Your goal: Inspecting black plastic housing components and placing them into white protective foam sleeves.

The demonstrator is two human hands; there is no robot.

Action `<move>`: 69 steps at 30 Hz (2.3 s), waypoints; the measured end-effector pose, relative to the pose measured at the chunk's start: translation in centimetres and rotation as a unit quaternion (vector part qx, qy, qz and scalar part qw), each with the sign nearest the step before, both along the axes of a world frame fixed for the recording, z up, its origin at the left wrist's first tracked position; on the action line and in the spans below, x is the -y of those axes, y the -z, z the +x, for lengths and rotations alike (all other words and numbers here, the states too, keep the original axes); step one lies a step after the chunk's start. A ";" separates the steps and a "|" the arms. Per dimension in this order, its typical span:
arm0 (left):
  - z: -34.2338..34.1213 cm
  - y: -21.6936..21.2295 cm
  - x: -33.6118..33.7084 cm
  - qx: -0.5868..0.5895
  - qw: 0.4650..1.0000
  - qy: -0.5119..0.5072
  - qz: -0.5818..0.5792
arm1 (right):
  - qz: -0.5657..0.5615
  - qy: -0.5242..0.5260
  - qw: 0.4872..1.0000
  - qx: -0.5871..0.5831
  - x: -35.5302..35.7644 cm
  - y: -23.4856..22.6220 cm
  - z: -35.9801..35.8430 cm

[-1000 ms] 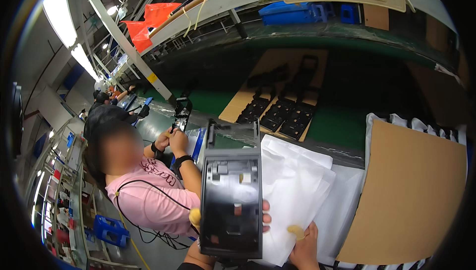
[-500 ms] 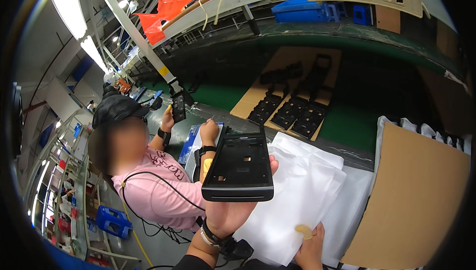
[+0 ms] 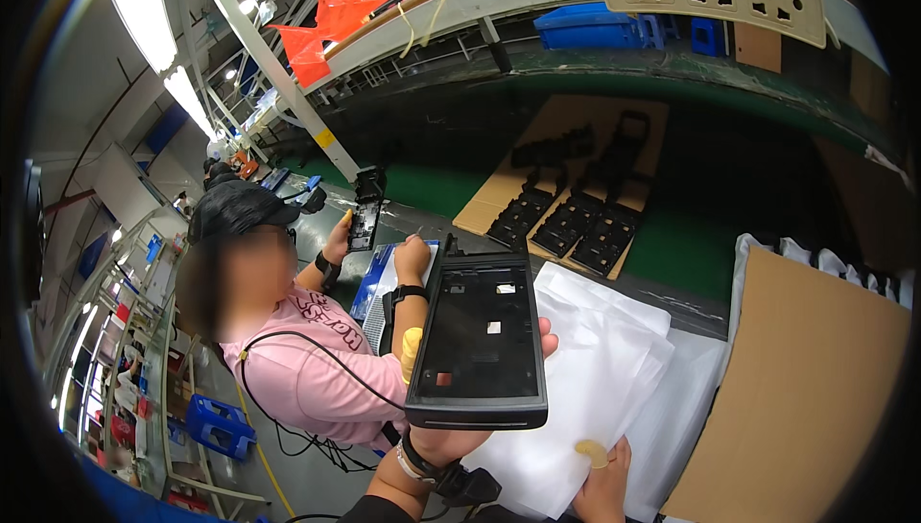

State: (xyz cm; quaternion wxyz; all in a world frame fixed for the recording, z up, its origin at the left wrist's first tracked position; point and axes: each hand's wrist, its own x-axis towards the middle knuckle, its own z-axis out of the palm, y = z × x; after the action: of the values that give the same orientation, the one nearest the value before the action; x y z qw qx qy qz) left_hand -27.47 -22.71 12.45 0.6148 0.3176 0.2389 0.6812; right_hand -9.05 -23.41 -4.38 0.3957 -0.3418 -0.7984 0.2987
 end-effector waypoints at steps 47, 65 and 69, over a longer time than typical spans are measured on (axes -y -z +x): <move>-11.2 1.5 -14.8 -0.780 0.616 -0.033 -0.103 | -0.010 0.043 0.999 0.029 -0.4 2.0 0.4; -12.8 13.5 -2.7 -0.298 0.858 0.199 -0.369 | -0.102 -0.033 0.993 -0.041 -0.7 1.4 1.0; -11.3 13.5 -1.6 -0.285 0.867 0.124 -0.390 | -0.066 0.022 0.996 -0.048 -0.1 2.5 -0.8</move>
State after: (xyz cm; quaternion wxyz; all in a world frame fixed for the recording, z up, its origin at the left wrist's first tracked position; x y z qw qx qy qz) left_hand -38.80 -21.10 -1.09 0.6732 0.2592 0.6084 0.3311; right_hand -9.86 -23.29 -6.88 0.4164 -0.3699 -0.7496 0.3577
